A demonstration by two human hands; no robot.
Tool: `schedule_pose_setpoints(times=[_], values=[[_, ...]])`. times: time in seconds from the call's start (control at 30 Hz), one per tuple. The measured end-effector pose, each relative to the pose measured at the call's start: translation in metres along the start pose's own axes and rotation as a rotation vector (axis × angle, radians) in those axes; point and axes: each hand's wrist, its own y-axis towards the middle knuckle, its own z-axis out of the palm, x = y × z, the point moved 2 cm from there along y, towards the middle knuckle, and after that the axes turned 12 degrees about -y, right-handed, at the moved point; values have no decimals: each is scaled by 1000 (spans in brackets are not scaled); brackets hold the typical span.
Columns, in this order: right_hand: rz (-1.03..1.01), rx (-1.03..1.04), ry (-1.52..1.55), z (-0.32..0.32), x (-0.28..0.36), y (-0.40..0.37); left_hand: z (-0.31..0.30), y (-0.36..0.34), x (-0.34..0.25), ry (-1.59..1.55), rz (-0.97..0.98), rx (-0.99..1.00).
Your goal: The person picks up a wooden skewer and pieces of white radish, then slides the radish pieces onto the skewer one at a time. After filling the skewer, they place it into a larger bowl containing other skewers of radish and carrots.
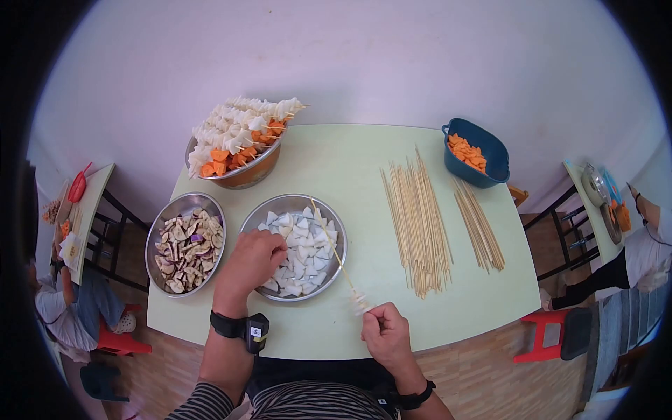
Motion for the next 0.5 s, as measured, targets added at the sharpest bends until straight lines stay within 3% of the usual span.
schedule_pose_setpoints(times=[0.27, 0.37, 0.5], values=[[-8, -5, 13, 0, -2, -1, -13, -7, -7, -38, -47, 125], [-1, -4, 0, 0, -2, -1, -7, -6, 0, -65, -29, -1], [0, -2, 7, 0, -4, -1, -6, -6, 5, -26, -7, 5]])
